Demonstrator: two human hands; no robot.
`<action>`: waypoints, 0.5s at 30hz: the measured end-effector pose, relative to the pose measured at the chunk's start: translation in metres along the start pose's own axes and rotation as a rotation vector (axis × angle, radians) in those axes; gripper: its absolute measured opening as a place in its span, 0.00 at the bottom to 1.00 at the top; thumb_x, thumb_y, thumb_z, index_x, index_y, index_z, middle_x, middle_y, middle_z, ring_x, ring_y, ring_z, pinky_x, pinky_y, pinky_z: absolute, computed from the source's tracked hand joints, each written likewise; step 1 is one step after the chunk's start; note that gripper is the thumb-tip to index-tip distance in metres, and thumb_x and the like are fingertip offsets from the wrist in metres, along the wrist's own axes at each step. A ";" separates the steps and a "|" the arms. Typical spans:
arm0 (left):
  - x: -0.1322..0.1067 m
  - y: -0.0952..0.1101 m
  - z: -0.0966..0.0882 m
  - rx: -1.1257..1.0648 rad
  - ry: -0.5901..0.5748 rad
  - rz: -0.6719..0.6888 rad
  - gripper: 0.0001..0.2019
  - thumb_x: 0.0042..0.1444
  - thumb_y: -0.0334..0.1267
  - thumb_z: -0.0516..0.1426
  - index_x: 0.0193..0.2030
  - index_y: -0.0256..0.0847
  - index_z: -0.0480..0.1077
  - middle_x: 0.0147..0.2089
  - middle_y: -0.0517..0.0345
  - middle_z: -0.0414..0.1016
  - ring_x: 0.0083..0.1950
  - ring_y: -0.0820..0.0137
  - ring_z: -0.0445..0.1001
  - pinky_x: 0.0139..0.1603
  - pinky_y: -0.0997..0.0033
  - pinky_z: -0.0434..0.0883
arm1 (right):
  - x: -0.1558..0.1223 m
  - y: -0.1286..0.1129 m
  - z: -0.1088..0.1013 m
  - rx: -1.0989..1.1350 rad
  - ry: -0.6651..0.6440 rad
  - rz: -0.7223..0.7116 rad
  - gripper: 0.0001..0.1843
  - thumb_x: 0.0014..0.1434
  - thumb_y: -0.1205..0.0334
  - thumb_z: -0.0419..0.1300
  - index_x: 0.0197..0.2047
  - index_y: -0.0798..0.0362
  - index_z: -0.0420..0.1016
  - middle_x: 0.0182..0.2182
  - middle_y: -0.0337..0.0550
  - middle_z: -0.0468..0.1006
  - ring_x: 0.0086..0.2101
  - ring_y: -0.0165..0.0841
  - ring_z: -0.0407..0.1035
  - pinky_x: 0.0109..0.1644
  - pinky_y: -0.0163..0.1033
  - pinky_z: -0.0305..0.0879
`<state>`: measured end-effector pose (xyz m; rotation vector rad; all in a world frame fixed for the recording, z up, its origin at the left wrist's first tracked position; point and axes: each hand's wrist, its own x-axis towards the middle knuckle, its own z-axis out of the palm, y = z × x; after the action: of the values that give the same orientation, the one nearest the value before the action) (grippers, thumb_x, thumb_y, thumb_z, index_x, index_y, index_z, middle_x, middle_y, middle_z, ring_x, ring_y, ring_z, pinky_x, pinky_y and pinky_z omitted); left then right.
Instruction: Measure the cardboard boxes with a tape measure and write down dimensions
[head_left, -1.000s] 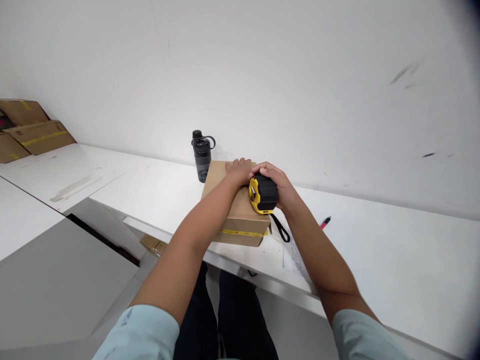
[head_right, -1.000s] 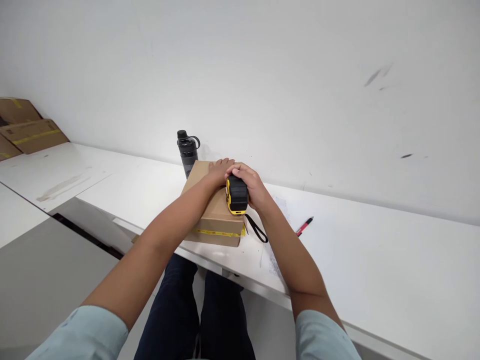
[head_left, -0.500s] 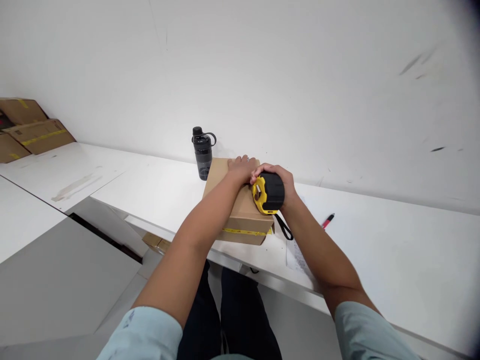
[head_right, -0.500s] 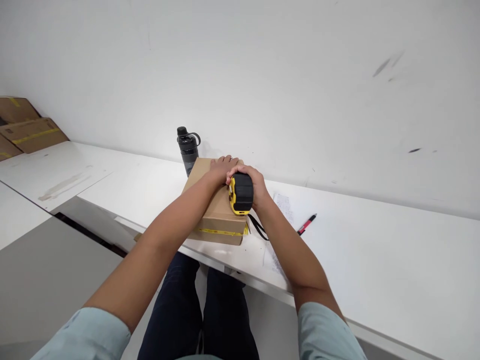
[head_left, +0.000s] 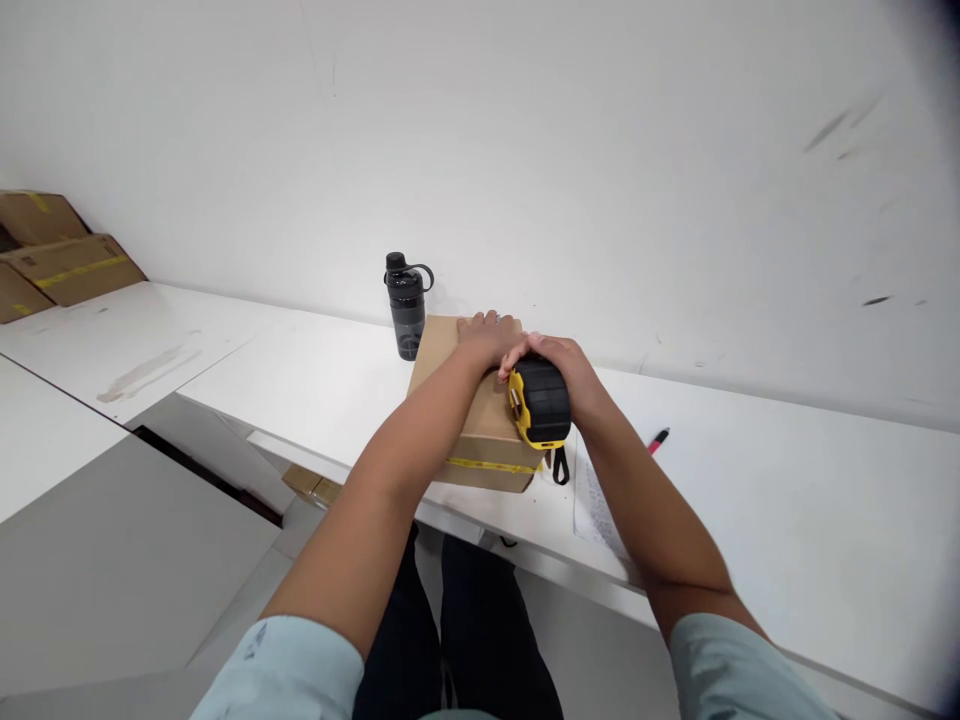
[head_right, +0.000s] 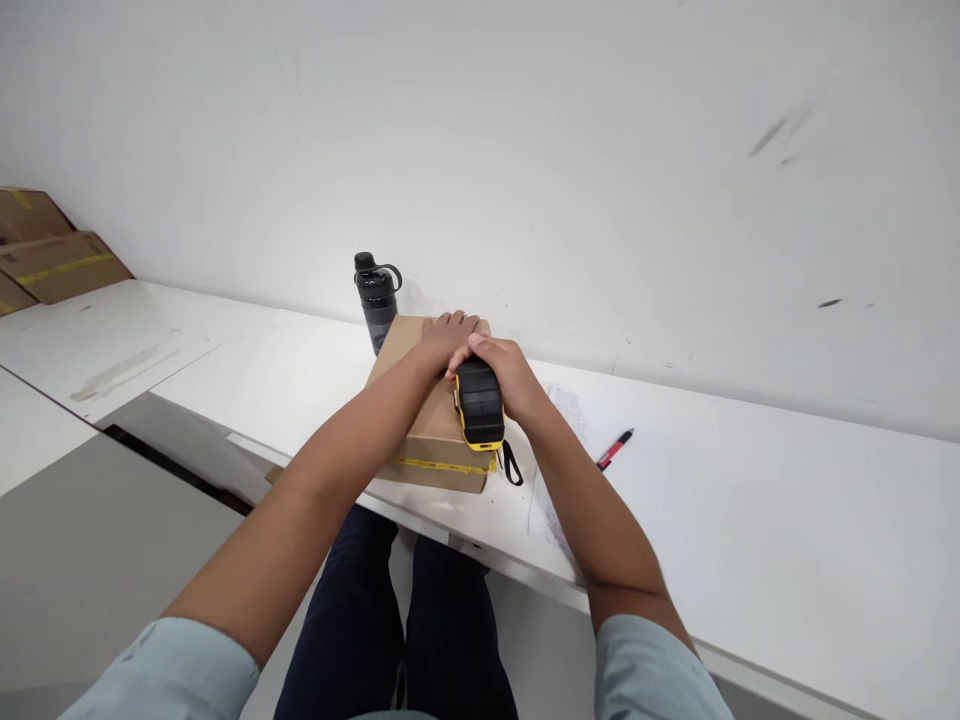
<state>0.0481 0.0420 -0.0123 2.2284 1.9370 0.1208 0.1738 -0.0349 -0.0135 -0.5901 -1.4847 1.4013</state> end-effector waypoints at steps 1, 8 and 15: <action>0.000 0.000 -0.001 0.008 -0.002 0.018 0.34 0.45 0.54 0.73 0.58 0.54 0.67 0.64 0.55 0.74 0.65 0.55 0.72 0.69 0.53 0.66 | -0.001 0.000 -0.001 -0.001 0.013 -0.062 0.29 0.54 0.30 0.69 0.26 0.51 0.83 0.27 0.48 0.81 0.33 0.39 0.77 0.42 0.45 0.75; 0.001 -0.002 0.000 0.043 0.092 0.061 0.23 0.67 0.58 0.55 0.62 0.50 0.69 0.71 0.45 0.69 0.75 0.47 0.61 0.76 0.40 0.55 | -0.002 0.002 -0.006 -0.013 -0.061 -0.223 0.30 0.60 0.31 0.64 0.21 0.48 0.82 0.25 0.47 0.78 0.36 0.42 0.77 0.45 0.47 0.74; -0.005 0.004 -0.011 0.077 0.020 0.053 0.21 0.67 0.55 0.55 0.61 0.50 0.70 0.70 0.47 0.70 0.74 0.50 0.64 0.74 0.44 0.58 | -0.005 -0.008 0.000 0.018 -0.062 -0.142 0.33 0.56 0.28 0.66 0.19 0.50 0.80 0.19 0.44 0.73 0.24 0.35 0.70 0.31 0.43 0.67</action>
<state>0.0492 0.0373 -0.0003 2.3366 1.9252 0.0775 0.1774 -0.0409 -0.0069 -0.4247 -1.5306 1.3311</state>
